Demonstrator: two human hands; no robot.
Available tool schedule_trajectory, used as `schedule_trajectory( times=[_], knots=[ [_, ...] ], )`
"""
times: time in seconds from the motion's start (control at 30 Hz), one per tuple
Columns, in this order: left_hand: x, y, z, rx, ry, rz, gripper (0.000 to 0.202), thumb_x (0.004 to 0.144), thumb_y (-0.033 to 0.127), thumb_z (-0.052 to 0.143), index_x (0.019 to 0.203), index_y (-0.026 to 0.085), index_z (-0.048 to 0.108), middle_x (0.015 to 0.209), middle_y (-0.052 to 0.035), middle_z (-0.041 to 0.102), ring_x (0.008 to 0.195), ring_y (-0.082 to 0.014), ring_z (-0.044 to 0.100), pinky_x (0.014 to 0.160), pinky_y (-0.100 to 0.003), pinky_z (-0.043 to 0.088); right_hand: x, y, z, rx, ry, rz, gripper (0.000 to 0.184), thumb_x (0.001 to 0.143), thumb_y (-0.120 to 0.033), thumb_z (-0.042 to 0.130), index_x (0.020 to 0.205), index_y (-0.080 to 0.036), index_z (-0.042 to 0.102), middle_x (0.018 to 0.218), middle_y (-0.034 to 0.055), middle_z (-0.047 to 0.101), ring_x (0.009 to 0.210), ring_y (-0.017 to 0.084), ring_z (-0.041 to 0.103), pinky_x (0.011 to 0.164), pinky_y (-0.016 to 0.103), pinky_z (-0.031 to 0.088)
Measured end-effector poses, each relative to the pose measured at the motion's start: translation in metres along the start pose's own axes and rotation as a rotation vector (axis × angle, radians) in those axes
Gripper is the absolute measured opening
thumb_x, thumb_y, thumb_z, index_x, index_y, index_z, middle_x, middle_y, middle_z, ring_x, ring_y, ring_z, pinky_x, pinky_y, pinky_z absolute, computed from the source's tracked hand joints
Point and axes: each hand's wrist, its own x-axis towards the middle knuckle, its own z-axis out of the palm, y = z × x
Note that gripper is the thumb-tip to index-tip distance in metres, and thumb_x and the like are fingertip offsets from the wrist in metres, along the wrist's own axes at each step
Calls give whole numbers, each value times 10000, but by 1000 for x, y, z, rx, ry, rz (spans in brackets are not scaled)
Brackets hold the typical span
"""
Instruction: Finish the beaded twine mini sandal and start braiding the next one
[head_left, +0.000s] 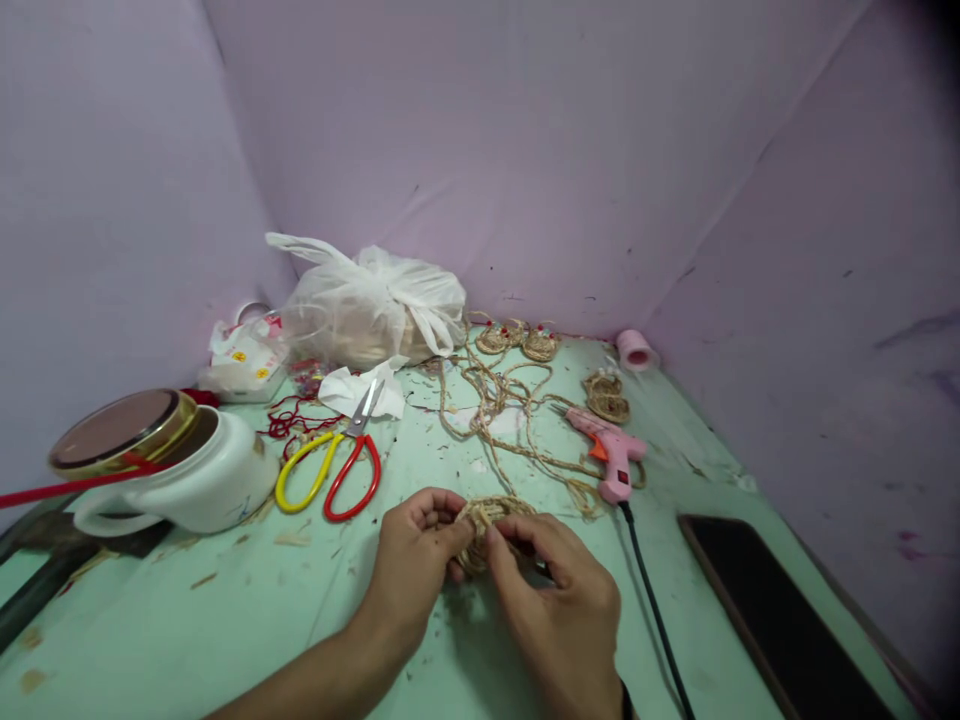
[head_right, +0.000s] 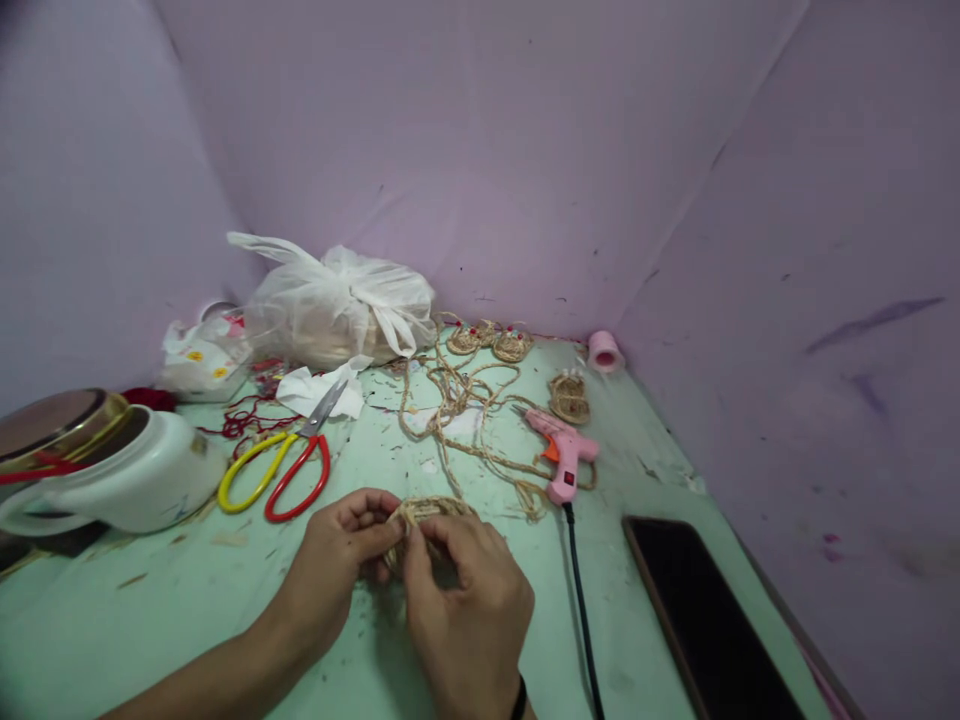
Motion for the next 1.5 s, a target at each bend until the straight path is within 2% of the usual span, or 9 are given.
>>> schedule_trajectory(
  times=[0.2,0.5,0.83,0.93,1.07,1.13,1.23,1.4,1.5],
  knots=[
    [0,0,-1,12,-51,-10,205,542,229,669,680,121,563,555,23,554,443,-68,464,398,-179,378,1,6,4,-109,81,-120,54,764,-202,594,740,-187,640,683,14,668,622,145,583,588,247,421],
    [0,-1,-4,20,-79,27,207,560,232,649,716,100,617,593,-3,588,474,-74,473,423,-181,383,0,8,6,-211,18,-213,99,768,-197,575,755,-202,673,671,10,681,617,160,577,595,259,395],
    [9,9,-9,205,-66,116,129,533,234,658,540,112,615,485,10,541,484,-84,437,475,-202,350,7,-1,-10,-173,-63,-272,144,738,-163,558,769,-207,692,686,26,682,633,171,587,581,269,420],
    [12,13,-13,202,-163,80,146,534,256,662,557,119,616,497,7,547,489,-93,445,482,-212,347,22,6,-24,-80,-33,-146,153,734,-240,603,845,-191,696,823,63,702,778,208,619,711,325,463],
    [11,17,-14,279,-233,103,135,543,252,657,572,122,629,516,-2,559,501,-102,454,482,-212,337,37,15,-26,229,-419,232,201,734,-310,590,820,-162,697,796,68,725,712,200,661,628,299,515],
    [10,20,-14,366,-229,164,114,585,244,635,579,130,632,504,-1,552,490,-106,453,470,-211,334,42,17,-19,314,-590,328,206,718,-302,603,819,-148,695,753,63,728,669,194,664,591,287,519],
    [7,27,-20,558,-145,444,104,671,204,587,593,152,633,545,-18,587,528,-131,509,500,-222,378,48,16,-9,384,-620,329,217,708,-282,616,855,-137,681,778,69,728,688,196,664,612,302,527],
    [-3,39,-32,661,106,1146,170,688,64,578,757,193,664,740,-42,668,715,-164,593,702,-253,446,59,4,-12,413,-317,18,257,772,-243,589,1020,-186,623,1029,90,677,929,213,628,823,378,496],
    [-5,46,-24,486,164,1108,161,694,69,581,758,193,661,752,-41,663,734,-168,593,711,-263,452,58,-9,-30,295,-122,-218,283,778,-200,593,1060,-223,597,1033,74,664,998,215,597,852,368,484]
  ],
)
